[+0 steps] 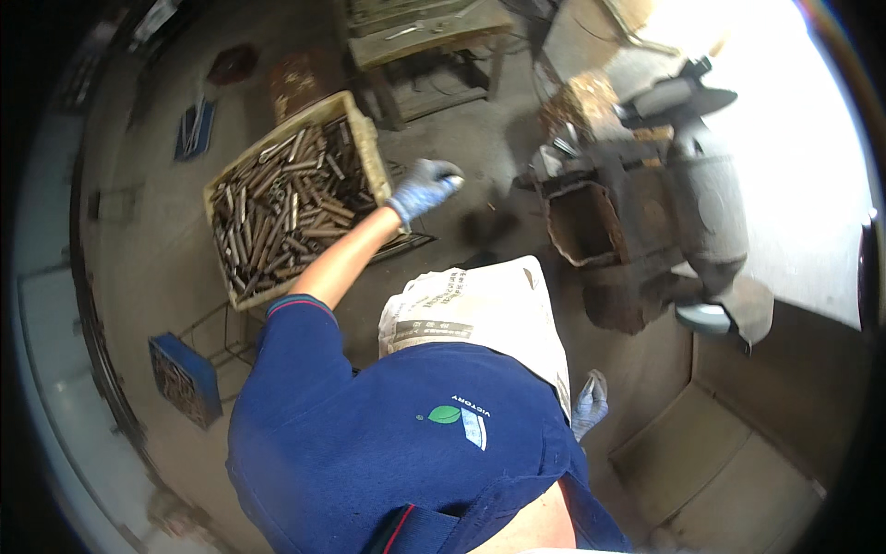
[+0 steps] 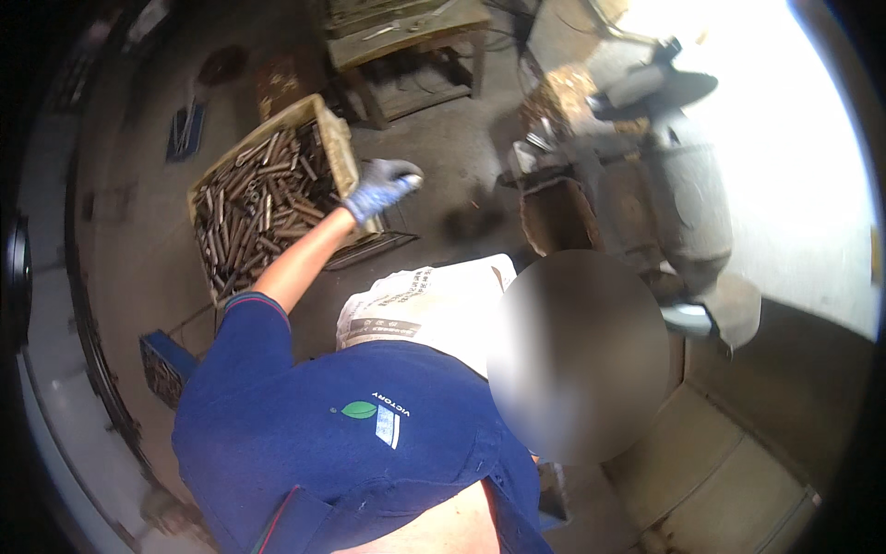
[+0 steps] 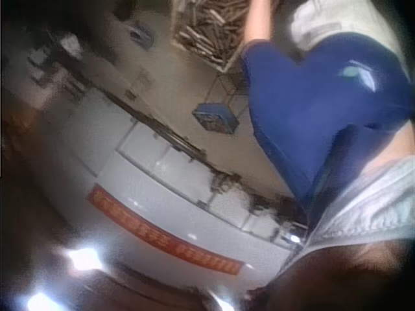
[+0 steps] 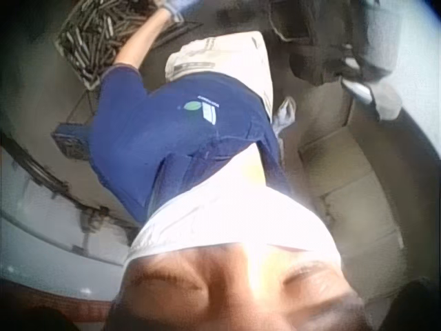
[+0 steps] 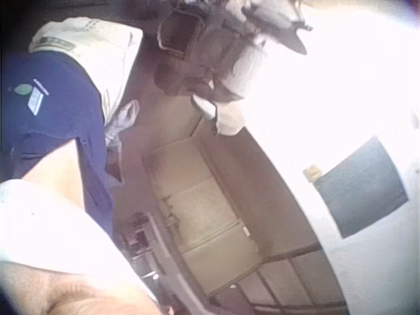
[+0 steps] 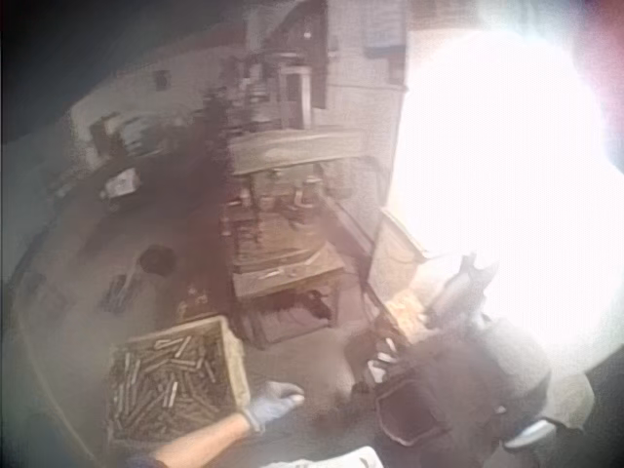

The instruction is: The person holds small cylindrical metal parts against a spinning grinding wheel to smooth or shape them, then places the finished parts into a blue plastic bin.

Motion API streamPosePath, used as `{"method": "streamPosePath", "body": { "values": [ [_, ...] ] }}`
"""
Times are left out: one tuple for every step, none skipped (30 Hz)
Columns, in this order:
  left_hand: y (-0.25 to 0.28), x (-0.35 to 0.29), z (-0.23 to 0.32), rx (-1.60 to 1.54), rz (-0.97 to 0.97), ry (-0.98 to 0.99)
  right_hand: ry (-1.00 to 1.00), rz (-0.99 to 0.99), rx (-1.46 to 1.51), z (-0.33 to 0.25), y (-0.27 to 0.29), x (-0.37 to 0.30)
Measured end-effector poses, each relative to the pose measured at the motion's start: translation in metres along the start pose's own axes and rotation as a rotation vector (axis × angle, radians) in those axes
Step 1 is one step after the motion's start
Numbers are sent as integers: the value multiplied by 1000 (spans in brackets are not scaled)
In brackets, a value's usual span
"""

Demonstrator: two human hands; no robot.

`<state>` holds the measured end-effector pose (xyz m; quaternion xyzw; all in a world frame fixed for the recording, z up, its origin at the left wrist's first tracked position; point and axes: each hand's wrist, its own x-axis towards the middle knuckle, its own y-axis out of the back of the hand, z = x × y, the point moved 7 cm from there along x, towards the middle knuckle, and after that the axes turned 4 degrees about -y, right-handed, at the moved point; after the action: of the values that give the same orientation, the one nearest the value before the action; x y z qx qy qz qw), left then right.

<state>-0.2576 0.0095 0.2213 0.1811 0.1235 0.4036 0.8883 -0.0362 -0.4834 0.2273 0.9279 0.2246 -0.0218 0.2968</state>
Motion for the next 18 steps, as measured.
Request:
{"method": "streamPosePath", "body": {
  "values": [
    [36,-11,-9,36,85,15,-9,-33,-19,1,-5,5],
    [68,-24,-33,-119,172,117,-102,-47,-115,6,-9,10],
    [105,-46,-45,-53,301,187,-157,-121,41,-1,-18,19],
    [143,-61,-94,170,451,55,-220,-192,207,-9,-30,20],
    [161,-66,-115,-52,522,159,-301,-226,387,-7,-37,17],
    [176,-75,-132,-26,543,269,-280,-231,383,-4,-37,20],
    [191,-84,-170,70,454,402,-258,-252,377,3,-38,27],
    [196,-92,-189,178,426,475,-234,-271,360,4,-36,36],
    [199,-93,-196,296,385,534,-214,-269,278,1,-34,41],
    [198,-89,-200,332,384,543,-195,-265,198,-3,-32,46],
    [196,-84,-204,369,382,551,-177,-258,118,-6,-30,50],
    [189,-72,-188,439,345,585,-193,-252,105,-4,-26,50],
    [186,-63,-188,513,304,602,-208,-257,92,-1,-23,51],
    [184,-56,-188,589,339,587,-224,-262,78,2,-21,51],
    [178,-48,-185,662,367,569,-230,-238,77,7,-17,50],
    [174,-42,-188,696,334,618,-237,-213,76,12,-15,49],
    [172,-36,-190,730,299,666,-243,-187,75,19,-12,48],
    [168,-26,-184,768,257,701,-237,-180,75,32,-8,45]
  ]
}}
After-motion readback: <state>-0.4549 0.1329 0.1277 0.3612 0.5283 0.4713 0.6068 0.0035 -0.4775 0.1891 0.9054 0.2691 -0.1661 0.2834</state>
